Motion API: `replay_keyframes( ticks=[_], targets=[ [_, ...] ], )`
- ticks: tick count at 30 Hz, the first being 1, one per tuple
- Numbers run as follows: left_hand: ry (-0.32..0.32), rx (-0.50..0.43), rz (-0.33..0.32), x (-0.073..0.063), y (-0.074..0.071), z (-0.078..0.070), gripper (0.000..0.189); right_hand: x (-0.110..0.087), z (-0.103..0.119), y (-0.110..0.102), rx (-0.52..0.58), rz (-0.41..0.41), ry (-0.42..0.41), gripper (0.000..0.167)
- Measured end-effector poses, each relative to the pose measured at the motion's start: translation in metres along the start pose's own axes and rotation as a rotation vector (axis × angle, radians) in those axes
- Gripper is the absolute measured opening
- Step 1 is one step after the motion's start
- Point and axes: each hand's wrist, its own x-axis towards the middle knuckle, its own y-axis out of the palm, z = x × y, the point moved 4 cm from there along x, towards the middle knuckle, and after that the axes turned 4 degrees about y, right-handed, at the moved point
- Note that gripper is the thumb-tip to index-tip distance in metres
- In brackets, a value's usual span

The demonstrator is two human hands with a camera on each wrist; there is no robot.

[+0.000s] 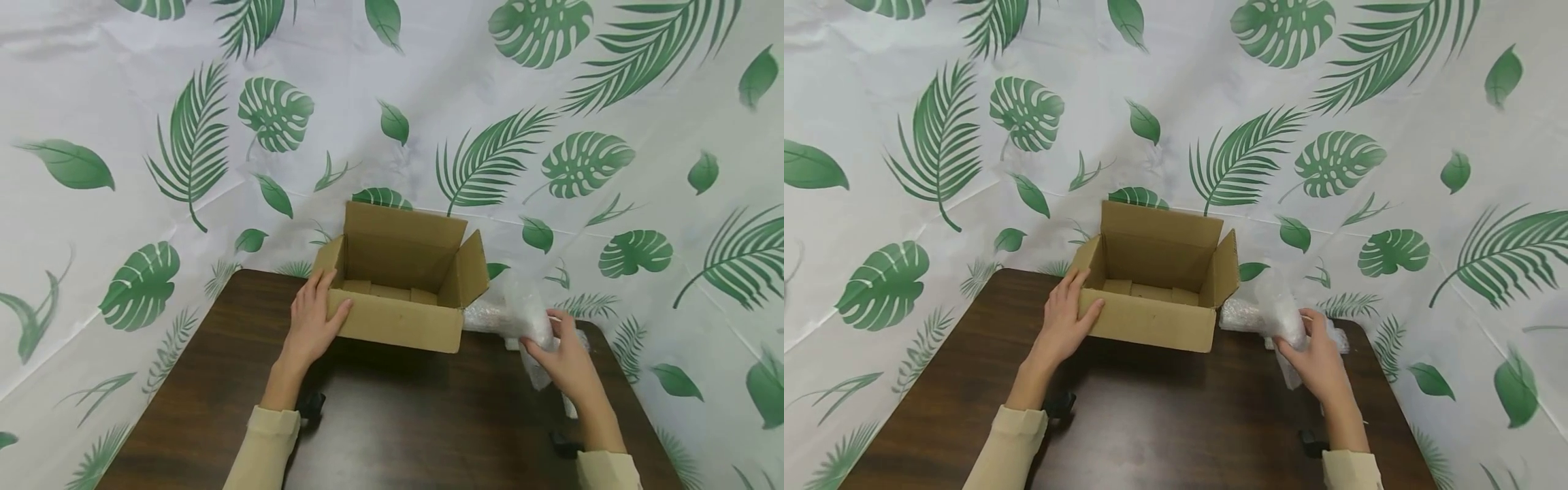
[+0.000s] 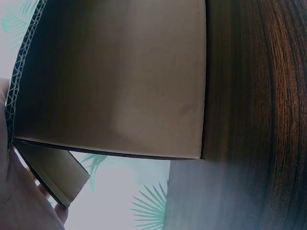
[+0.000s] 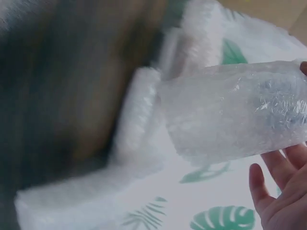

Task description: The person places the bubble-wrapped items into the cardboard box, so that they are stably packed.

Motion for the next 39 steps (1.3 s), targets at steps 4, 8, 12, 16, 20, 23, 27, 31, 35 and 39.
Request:
replay_keyframes(
  ticks=[4,8,12,16,20,23,27,31,35,39],
  targets=[
    [-0.007,-0.003,-0.011,-0.001,-0.004,0.002,0.074,0.003,0.012,-0.018,0.013,-0.062,-0.015,0.090],
    [-0.004,-0.007,-0.011,0.000,-0.006,0.003,0.075,0.005,0.026,-0.032,0.031,-0.126,-0.096,0.082],
    [-0.006,-0.005,-0.005,0.000,-0.005,0.005,0.075,0.003,0.038,-0.041,0.028,-0.167,-0.141,0.077],
    [-0.009,-0.008,-0.006,-0.001,-0.005,0.006,0.074,0.001,0.052,-0.049,-0.027,-0.229,-0.182,0.075],
    [-0.004,-0.010,-0.002,-0.001,-0.004,0.006,0.074,-0.001,0.065,-0.055,-0.112,-0.319,-0.239,0.075],
    [-0.002,-0.010,-0.001,0.000,-0.003,0.005,0.073,-0.001,0.075,-0.060,-0.170,-0.399,-0.308,0.076],
    [-0.004,-0.010,0.001,0.000,-0.003,0.004,0.074,-0.003,0.096,-0.068,-0.292,-0.525,-0.468,0.076],
    [-0.011,-0.010,0.009,0.000,-0.003,0.003,0.074,-0.006,0.120,-0.074,-0.409,-0.601,-0.580,0.075],
    [-0.009,-0.015,0.010,0.000,-0.003,0.001,0.074,-0.007,0.144,-0.077,-0.457,-0.610,-0.633,0.076],
    [-0.003,-0.018,0.015,0.000,-0.001,0.000,0.074,-0.003,0.164,-0.079,-0.474,-0.593,-0.666,0.077]
  ],
)
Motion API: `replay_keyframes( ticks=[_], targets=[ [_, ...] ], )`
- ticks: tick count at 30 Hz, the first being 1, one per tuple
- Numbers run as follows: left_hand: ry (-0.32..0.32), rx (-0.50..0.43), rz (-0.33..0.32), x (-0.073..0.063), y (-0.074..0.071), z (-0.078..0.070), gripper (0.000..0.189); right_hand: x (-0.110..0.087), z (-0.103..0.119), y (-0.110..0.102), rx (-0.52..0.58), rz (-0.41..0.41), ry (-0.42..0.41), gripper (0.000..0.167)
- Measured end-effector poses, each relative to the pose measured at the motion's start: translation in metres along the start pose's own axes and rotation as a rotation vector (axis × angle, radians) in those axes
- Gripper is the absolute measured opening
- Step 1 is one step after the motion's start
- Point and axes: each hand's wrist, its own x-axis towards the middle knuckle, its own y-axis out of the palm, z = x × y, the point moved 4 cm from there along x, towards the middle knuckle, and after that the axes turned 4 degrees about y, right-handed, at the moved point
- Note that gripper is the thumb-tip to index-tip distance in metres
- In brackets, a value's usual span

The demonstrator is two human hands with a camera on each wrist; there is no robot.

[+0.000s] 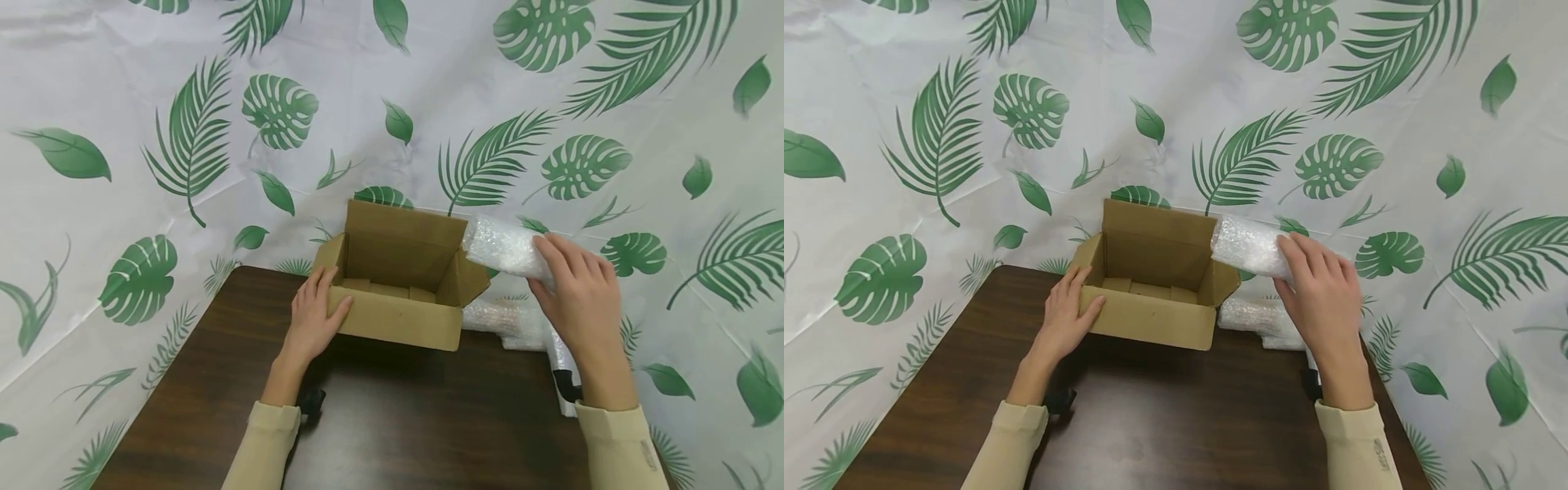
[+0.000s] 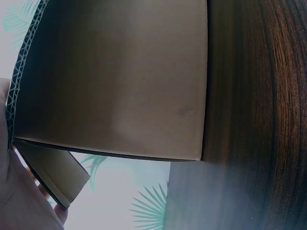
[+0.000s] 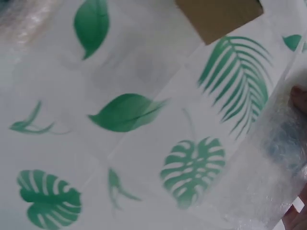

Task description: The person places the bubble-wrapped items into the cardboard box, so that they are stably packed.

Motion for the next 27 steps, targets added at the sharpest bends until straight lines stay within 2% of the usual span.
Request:
replay_keyframes(
  ticks=[7,12,16,19,23,27],
  targets=[
    [0.001,0.016,0.006,0.001,0.002,0.001,0.074,0.031,0.023,0.005,0.033,-0.001,-0.072,0.081],
    [0.005,0.017,0.000,0.002,0.003,0.003,0.074,0.056,0.046,0.015,0.053,0.008,-0.116,0.072],
    [0.000,0.023,-0.006,0.002,0.002,0.004,0.076,0.074,0.067,0.027,0.077,0.062,-0.154,0.066],
    [-0.005,0.021,-0.004,0.002,0.002,0.004,0.077,0.086,0.083,0.039,0.113,0.146,-0.172,0.068],
    [-0.007,0.027,-0.001,0.002,0.001,0.004,0.081,0.101,0.101,0.064,0.148,0.309,-0.167,0.067],
    [-0.010,0.035,0.003,0.003,0.000,0.004,0.084,0.109,0.111,0.097,0.152,0.510,-0.095,0.061]
  ],
)
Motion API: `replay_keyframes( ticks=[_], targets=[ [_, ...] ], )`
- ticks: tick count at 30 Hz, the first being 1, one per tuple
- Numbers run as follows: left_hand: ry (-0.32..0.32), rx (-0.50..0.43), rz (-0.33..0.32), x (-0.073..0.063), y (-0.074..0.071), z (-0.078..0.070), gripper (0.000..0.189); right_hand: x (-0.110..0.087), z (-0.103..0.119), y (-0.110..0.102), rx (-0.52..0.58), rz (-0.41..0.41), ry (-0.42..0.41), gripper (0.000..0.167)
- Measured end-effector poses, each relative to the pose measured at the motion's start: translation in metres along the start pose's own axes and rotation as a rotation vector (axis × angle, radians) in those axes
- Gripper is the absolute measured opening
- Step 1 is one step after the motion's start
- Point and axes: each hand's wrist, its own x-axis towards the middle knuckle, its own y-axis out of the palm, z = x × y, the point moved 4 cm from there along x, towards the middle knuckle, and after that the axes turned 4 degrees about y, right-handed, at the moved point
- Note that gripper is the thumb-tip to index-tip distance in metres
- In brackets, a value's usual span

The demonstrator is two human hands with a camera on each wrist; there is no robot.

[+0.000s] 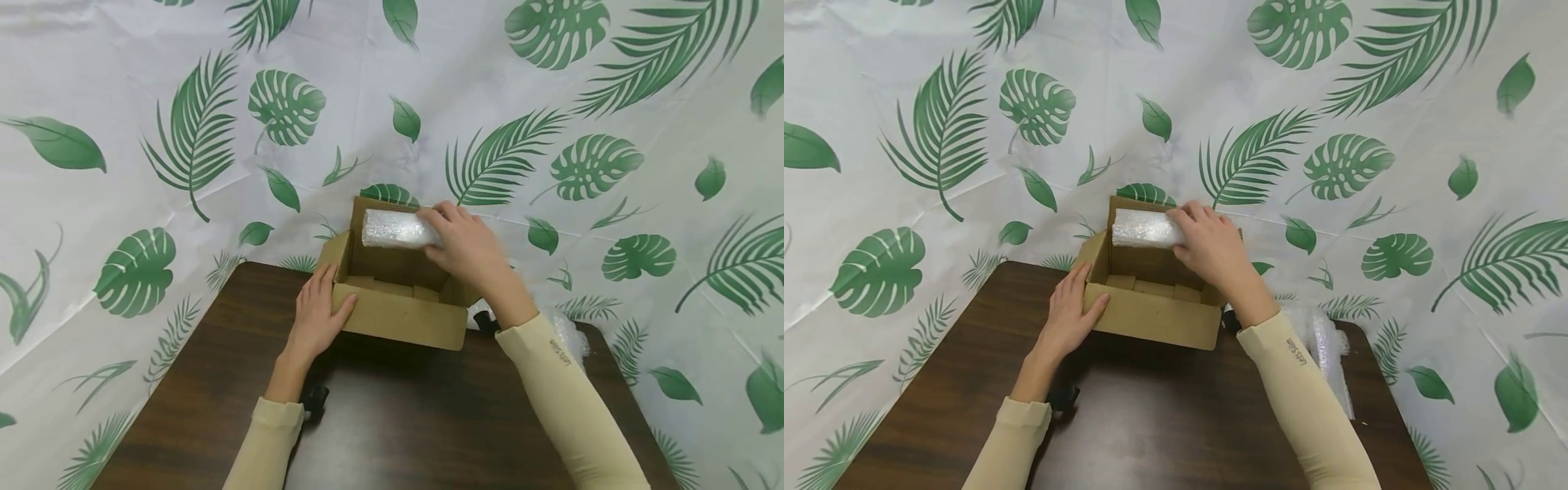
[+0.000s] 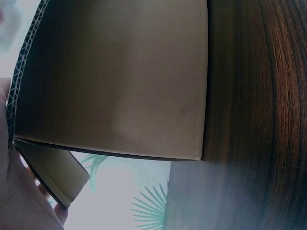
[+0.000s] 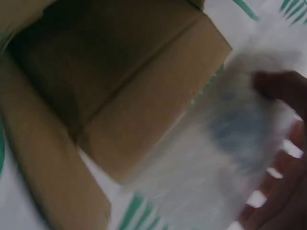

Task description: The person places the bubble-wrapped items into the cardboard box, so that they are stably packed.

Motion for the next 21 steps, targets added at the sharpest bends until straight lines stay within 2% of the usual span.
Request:
replay_keyframes(
  ticks=[4,8,16,21],
  targets=[
    [-0.005,-0.004,0.002,0.000,0.000,0.000,0.084,0.018,-0.002,0.029,0.008,0.172,0.092,0.055],
    [-0.001,-0.003,0.002,0.000,-0.001,0.000,0.084,0.033,-0.002,0.059,0.017,0.298,0.136,0.051],
    [0.000,-0.001,0.003,0.001,0.001,0.000,0.083,0.043,0.004,0.106,0.066,0.414,0.268,0.036],
    [0.002,0.013,-0.004,0.000,0.000,0.002,0.084,0.045,0.009,0.127,0.085,0.455,0.300,0.033]
  ],
)
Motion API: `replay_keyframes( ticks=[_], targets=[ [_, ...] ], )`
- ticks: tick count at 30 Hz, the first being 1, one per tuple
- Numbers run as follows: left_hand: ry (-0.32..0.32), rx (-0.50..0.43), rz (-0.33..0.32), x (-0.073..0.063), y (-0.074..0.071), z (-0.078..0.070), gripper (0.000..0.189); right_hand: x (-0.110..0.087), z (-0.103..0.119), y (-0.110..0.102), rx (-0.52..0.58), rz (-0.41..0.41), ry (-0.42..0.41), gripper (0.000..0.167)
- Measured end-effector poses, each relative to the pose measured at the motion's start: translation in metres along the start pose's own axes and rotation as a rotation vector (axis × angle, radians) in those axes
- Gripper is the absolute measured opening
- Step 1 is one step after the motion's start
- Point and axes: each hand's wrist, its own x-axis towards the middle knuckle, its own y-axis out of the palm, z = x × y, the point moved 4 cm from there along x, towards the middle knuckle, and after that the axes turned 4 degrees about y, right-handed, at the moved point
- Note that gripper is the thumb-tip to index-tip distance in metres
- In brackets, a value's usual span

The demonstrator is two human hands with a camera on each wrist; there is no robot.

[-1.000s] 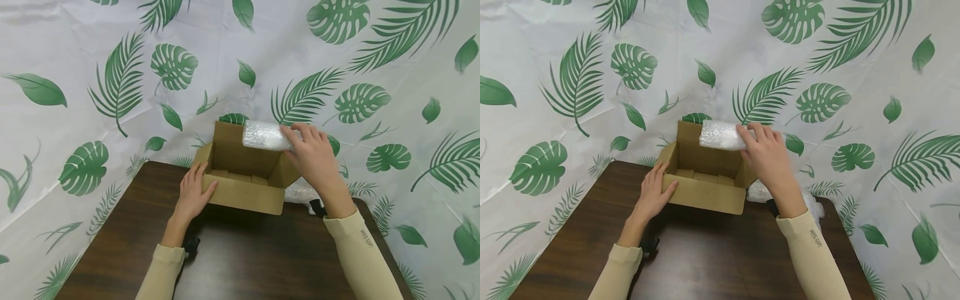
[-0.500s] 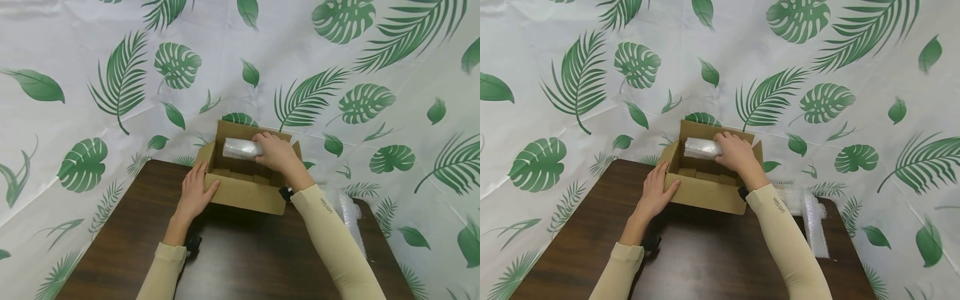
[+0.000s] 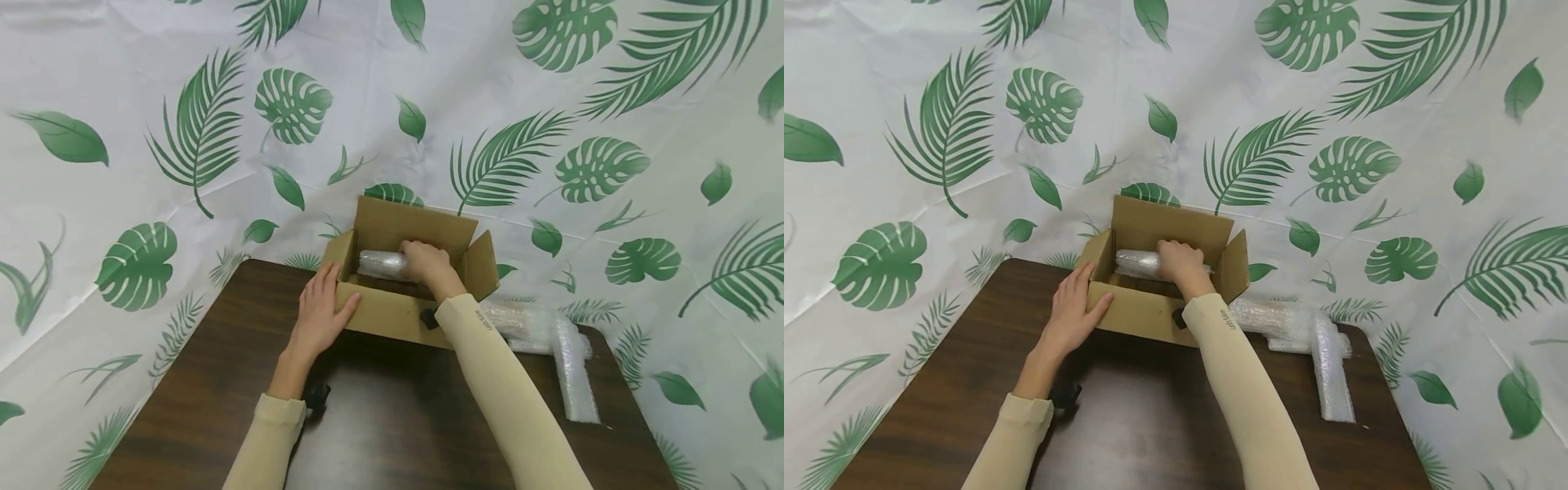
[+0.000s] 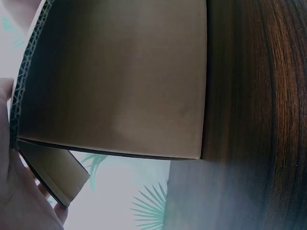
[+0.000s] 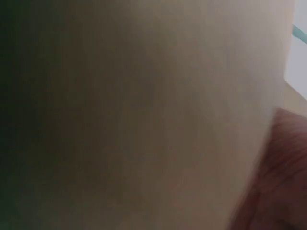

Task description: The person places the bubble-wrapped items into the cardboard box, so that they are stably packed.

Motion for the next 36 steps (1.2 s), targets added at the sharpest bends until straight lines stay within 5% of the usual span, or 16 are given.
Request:
replay_keyframes(
  ticks=[18,26,36],
  targets=[
    [0.031,0.040,-0.006,-0.003,0.003,-0.006,0.071,-0.005,-0.003,0.014,0.053,0.036,0.051,0.067],
    [0.026,0.039,-0.010,-0.005,0.001,-0.006,0.071,-0.015,-0.012,0.013,0.073,0.017,0.042,0.062],
    [0.040,0.037,-0.019,-0.005,0.001,-0.007,0.071,-0.042,-0.019,0.000,0.150,-0.102,0.010,0.057]
  ],
)
